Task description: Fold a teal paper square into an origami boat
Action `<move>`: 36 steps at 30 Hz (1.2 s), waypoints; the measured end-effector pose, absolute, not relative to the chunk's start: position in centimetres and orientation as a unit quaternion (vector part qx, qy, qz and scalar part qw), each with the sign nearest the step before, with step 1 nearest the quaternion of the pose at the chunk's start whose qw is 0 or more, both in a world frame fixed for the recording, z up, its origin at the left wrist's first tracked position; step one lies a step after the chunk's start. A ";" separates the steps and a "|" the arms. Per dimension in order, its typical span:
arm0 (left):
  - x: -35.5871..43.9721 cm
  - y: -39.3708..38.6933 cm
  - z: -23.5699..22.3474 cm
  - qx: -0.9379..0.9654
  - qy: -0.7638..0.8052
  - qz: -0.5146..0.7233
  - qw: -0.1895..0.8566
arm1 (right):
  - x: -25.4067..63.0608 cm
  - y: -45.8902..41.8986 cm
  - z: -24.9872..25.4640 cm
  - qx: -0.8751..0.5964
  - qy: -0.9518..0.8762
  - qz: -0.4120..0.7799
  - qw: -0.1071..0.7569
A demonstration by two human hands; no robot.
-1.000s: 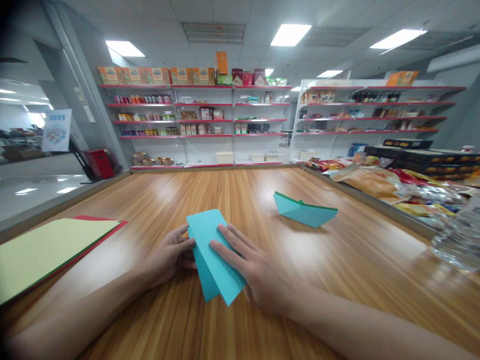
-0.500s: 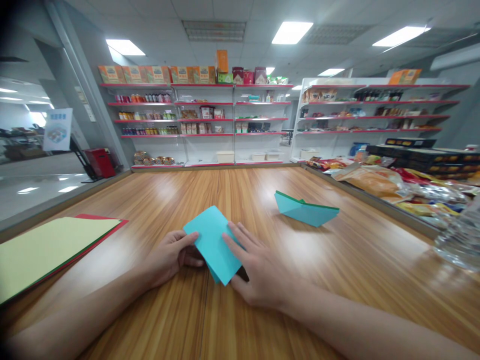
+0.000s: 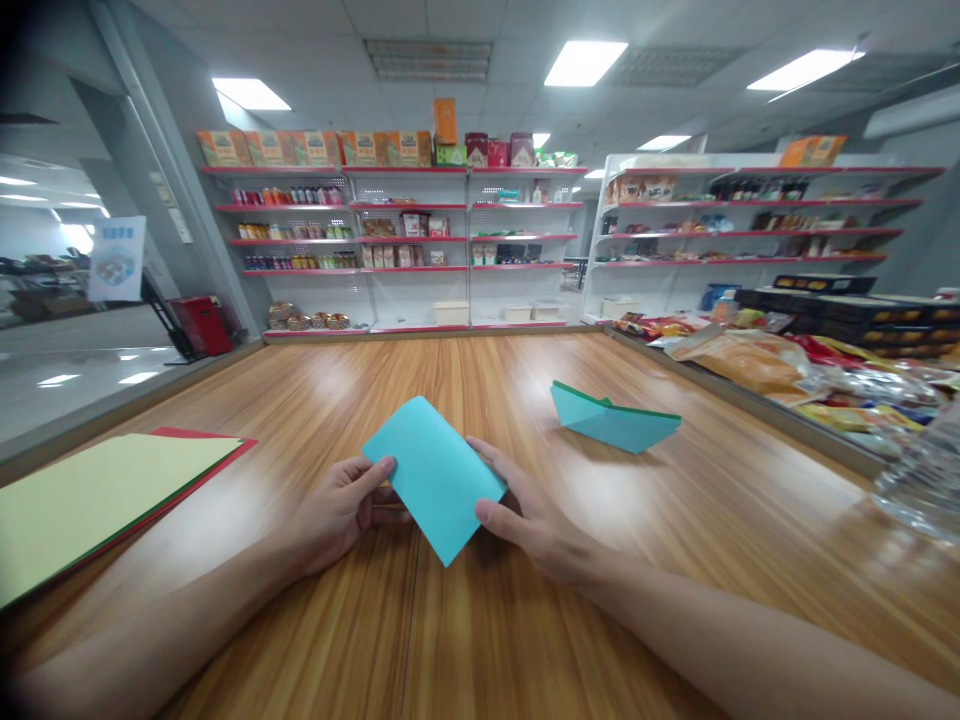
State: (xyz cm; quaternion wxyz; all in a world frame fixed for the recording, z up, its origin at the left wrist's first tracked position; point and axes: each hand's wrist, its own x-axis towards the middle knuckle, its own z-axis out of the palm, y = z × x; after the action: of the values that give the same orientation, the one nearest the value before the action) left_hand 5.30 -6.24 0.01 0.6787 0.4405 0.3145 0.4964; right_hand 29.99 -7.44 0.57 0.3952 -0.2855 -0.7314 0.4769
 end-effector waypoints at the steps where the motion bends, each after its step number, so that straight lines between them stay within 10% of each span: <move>1: 5.3 -6.3 0.0 0.454 0.310 0.489 0.677 | 29.9 -7.4 0.7 -0.302 -0.728 0.472 0.396; 36: 5.0 -6.8 0.5 0.464 0.305 0.512 0.656 | 30.3 -7.0 0.4 -0.369 -0.729 0.434 0.380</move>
State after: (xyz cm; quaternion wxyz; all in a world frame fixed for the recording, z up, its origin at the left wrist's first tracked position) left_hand 5.02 -6.79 0.55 0.6557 0.4639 0.3053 0.5115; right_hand 30.31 -7.03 0.39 0.3805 -0.3687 -0.7287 0.4339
